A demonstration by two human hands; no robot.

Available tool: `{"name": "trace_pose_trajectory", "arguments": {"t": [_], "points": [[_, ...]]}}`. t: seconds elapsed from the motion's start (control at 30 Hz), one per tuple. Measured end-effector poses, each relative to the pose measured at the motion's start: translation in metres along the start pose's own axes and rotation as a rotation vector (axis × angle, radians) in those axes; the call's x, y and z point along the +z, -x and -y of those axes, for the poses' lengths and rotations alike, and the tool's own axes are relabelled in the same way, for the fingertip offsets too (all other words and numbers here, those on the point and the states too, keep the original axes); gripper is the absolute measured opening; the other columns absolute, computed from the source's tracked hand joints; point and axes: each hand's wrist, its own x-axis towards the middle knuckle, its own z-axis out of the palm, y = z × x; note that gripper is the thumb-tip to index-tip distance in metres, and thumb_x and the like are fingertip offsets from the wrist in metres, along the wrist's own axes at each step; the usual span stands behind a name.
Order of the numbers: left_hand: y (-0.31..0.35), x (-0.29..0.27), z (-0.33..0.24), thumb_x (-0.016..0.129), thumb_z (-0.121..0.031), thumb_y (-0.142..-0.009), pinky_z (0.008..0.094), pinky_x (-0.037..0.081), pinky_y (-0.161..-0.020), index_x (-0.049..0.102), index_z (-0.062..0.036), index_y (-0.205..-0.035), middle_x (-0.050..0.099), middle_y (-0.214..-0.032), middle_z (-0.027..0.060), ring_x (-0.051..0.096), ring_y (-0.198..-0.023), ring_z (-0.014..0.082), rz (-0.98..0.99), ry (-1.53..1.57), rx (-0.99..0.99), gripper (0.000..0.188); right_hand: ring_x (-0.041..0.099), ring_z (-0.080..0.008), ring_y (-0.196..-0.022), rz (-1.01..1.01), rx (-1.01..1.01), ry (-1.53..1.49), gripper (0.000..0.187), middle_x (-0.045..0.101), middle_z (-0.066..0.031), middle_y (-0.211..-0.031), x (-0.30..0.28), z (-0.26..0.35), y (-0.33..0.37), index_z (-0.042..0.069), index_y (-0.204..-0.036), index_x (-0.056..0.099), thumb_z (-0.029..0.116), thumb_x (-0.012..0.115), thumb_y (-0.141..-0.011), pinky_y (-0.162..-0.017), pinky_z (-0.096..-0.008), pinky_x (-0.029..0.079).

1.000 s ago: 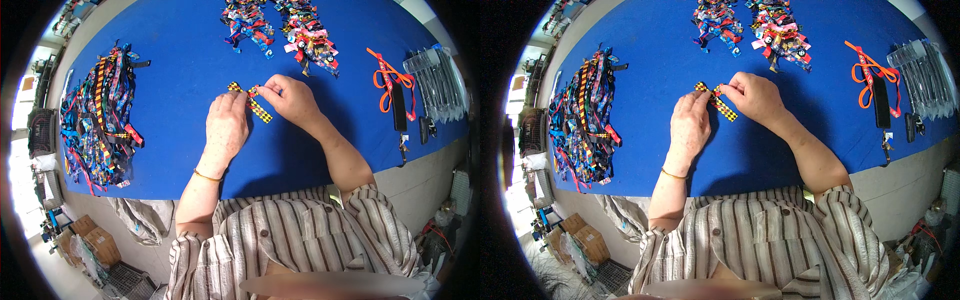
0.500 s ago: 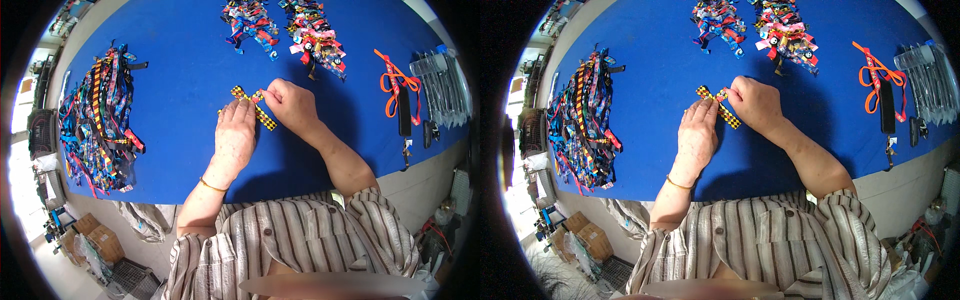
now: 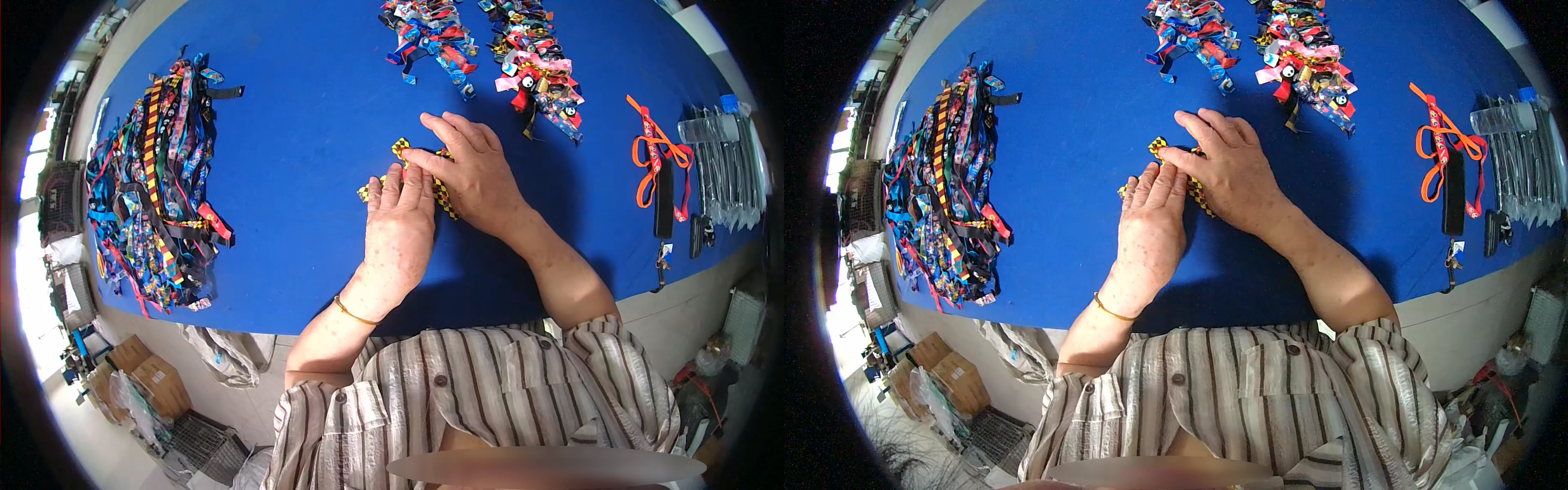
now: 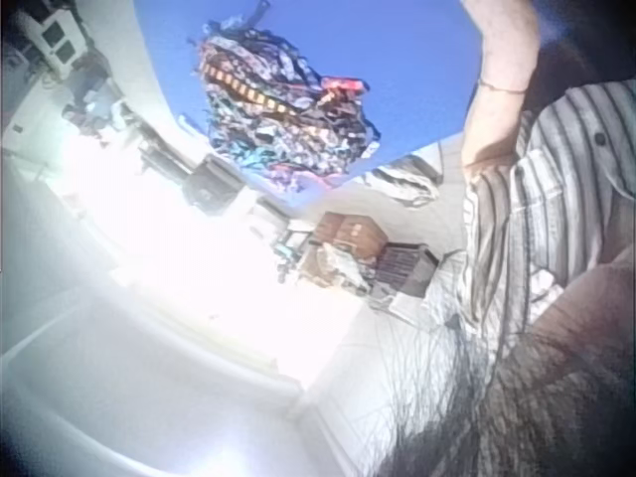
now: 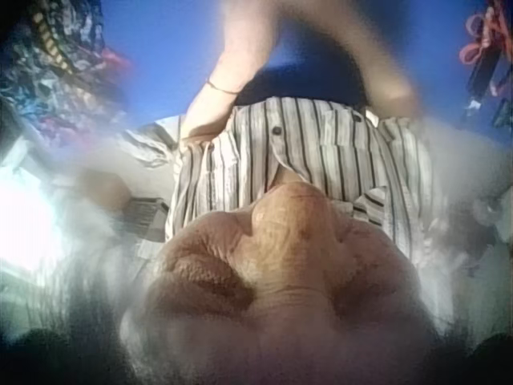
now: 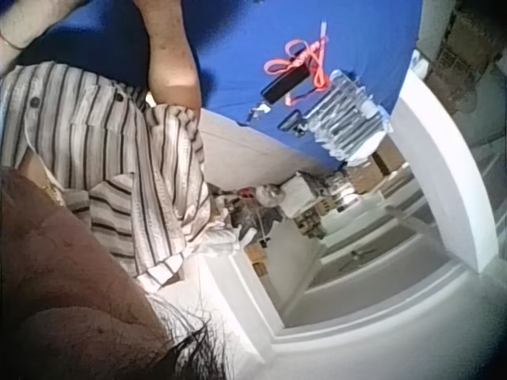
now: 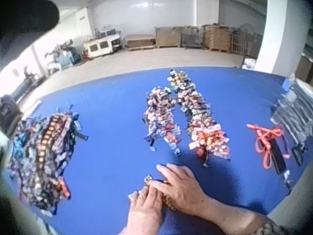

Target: Tying patterned ribbons into decorative bows at a workstation.

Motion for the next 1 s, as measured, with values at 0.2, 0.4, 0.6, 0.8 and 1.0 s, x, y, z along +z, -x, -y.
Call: {"name": "trace_pose_trajectory", "arguments": {"t": [0.2, 0.4, 0.6, 0.8, 1.0], "points": [[0.002, -0.003, -0.005, 0.059, -0.012, -0.086, 0.0604, 0.037, -0.108, 0.050, 0.0052, -0.138, 0.050, -0.141, 0.0206, 0.047, -0.131, 0.0436, 0.063, -0.055, -0.029, 0.055, 0.046, -0.0353, -0.131, 0.034, 0.043, 0.057, 0.037, 0.051, -0.0135, -0.139, 0.004, 0.002, -0.001, 0.024, -0.123, 0.066, 0.015, 0.062, -0.087, -0.110, -0.0549, 0.031], [0.003, -0.010, -0.010, 0.058, -0.012, -0.086, 0.0601, 0.039, -0.107, 0.047, 0.0036, -0.141, 0.049, -0.142, 0.0195, 0.047, -0.131, 0.0456, 0.109, -0.115, -0.029, 0.058, 0.050, -0.0340, -0.127, -0.058, 0.086, -0.103, 0.032, 0.056, -0.0148, -0.131, 0.005, -0.011, 0.005, 0.011, -0.115, 0.065, 0.007, 0.060, -0.084, -0.110, -0.0514, 0.033], [0.003, -0.011, -0.012, 0.058, -0.011, -0.086, 0.0600, 0.040, -0.105, 0.047, 0.0037, -0.140, 0.048, -0.143, 0.0193, 0.046, -0.131, 0.0460, 0.115, -0.151, -0.027, 0.058, 0.056, -0.0313, -0.115, -0.193, 0.165, -0.164, 0.017, 0.062, -0.0145, -0.114, -0.003, -0.011, 0.007, 0.007, -0.094, 0.061, 0.010, 0.066, -0.078, -0.105, -0.0492, 0.036], [0.002, -0.009, -0.013, 0.058, -0.011, -0.086, 0.0607, 0.039, -0.106, 0.047, 0.0043, -0.141, 0.046, -0.145, 0.0191, 0.046, -0.130, 0.0464, 0.111, -0.155, -0.027, 0.058, 0.056, -0.0304, -0.115, -0.221, 0.173, -0.179, 0.015, 0.062, -0.0133, -0.112, 0.005, -0.014, 0.008, 0.008, -0.088, 0.061, 0.014, 0.070, -0.079, -0.105, -0.0508, 0.035], [0.003, -0.008, -0.013, 0.058, -0.012, -0.087, 0.0613, 0.038, -0.107, 0.046, 0.0052, -0.141, 0.043, -0.147, 0.0191, 0.046, -0.131, 0.0470, 0.127, -0.179, -0.022, 0.058, 0.056, -0.0303, -0.114, -0.210, 0.177, -0.173, 0.014, 0.061, -0.0125, -0.111, 0.007, -0.014, 0.006, 0.008, -0.087, 0.060, 0.012, 0.071, -0.078, -0.105, -0.0508, 0.034]]}}
